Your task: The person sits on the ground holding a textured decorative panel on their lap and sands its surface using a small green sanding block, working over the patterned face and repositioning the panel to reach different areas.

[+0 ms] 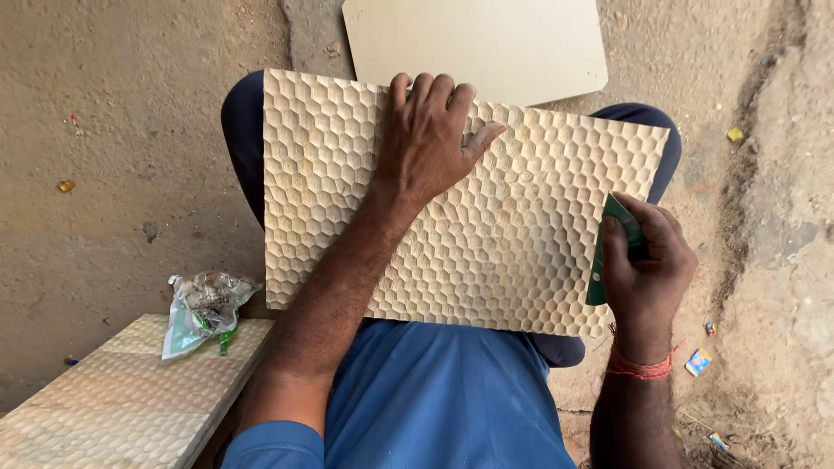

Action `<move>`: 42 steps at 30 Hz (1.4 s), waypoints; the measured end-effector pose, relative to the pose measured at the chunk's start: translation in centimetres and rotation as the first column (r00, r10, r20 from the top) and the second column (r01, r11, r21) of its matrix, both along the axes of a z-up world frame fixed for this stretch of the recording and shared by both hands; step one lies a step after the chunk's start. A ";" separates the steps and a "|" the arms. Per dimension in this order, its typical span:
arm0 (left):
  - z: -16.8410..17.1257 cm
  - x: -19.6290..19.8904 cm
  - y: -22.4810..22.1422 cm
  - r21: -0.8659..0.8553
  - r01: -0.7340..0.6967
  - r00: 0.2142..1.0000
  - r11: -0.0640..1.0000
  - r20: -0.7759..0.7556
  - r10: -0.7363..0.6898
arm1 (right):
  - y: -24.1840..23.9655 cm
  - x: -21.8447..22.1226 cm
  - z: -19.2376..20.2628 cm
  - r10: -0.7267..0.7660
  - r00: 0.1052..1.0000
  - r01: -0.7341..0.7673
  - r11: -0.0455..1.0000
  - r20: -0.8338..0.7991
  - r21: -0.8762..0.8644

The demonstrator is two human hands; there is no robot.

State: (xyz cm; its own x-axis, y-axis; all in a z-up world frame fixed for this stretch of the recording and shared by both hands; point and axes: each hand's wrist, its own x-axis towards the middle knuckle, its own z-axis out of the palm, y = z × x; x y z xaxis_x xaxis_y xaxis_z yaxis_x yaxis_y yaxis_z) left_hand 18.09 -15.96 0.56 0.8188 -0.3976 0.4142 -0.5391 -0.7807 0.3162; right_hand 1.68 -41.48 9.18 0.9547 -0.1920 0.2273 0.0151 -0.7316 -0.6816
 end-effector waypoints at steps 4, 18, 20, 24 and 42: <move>-0.3 -0.3 0.2 -0.008 -0.007 1.000 1.000 0.030 0.007 | 0.6 -0.6 -0.6 -0.039 0.999 0.039 0.999 -0.004 -0.004; -0.3 -2.3 1.1 -0.036 -0.050 0.999 0.998 0.009 0.050 | 2.2 -2.6 -2.6 -0.044 0.999 0.044 0.999 0.003 0.022; -0.2 -2.3 1.1 -0.030 -0.045 0.999 0.999 0.018 0.046 | 2.8 -0.8 -1.6 -0.026 0.999 0.026 1.000 0.027 -0.013; -0.1 -2.1 1.1 -0.034 -0.054 0.999 0.998 -0.001 0.054 | 4.0 0.3 -1.2 -0.011 1.000 0.011 1.000 0.008 -0.025; 0.3 -2.3 1.3 -0.058 -0.041 0.999 0.997 -0.030 0.040 | 3.8 -0.2 -1.8 -0.047 0.999 0.048 0.998 -0.029 0.048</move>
State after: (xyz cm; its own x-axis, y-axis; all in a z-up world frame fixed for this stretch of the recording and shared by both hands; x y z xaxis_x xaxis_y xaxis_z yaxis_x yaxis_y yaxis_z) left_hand 15.78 -14.69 0.89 0.8457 -0.3397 0.4117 -0.4973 -0.7814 0.3769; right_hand 1.48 -37.67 7.39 0.9500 -0.2473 0.1904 -0.0379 -0.6970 -0.7161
